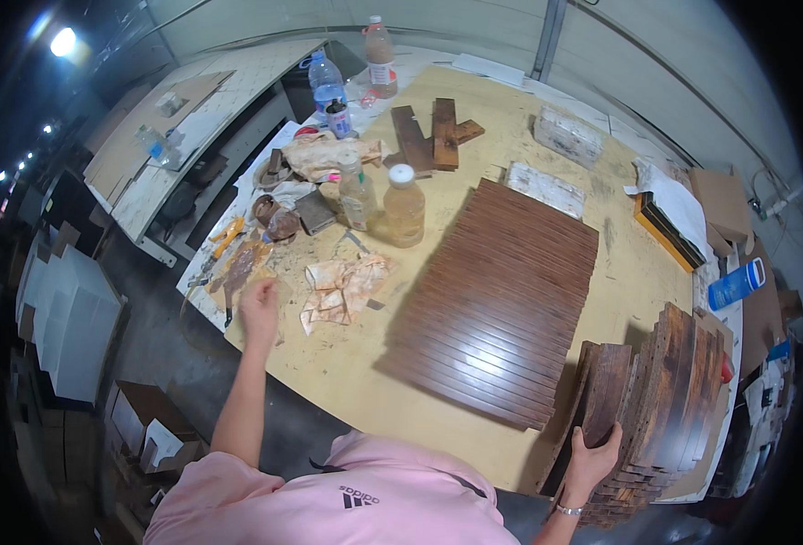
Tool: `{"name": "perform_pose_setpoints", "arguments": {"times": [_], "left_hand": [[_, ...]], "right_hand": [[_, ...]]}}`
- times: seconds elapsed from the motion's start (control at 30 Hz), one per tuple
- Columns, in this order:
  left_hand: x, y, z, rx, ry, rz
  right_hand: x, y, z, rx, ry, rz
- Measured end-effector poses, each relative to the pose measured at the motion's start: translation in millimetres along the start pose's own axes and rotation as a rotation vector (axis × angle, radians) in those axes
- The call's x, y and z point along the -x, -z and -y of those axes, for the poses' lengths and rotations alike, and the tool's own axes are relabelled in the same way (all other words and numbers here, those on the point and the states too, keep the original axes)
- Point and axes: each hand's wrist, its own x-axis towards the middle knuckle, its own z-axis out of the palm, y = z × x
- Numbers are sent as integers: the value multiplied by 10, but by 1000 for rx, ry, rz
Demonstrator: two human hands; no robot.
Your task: The person applies a liquid from a bottle to a cloth and uses it to wipe and polish individual wooden planks, placing them on a stack when finished.
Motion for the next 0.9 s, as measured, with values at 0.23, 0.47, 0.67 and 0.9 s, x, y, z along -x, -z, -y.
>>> {"name": "perform_pose_setpoints", "arguments": {"times": [0.23, 0.47, 0.67, 0.9], "left_hand": [[-399, 226, 472, -465, -244, 39], [11, 291, -990, 309, -207, 267], [296, 519, -2081, 468, -658, 489], [278, 383, -2060, 278, -686, 401]], "right_hand": [[339, -117, 943, -215, 277, 284], [665, -383, 1440, -287, 601, 473], [670, -341, 1479, -303, 637, 451], [698, -294, 1387, -282, 577, 420]]}}
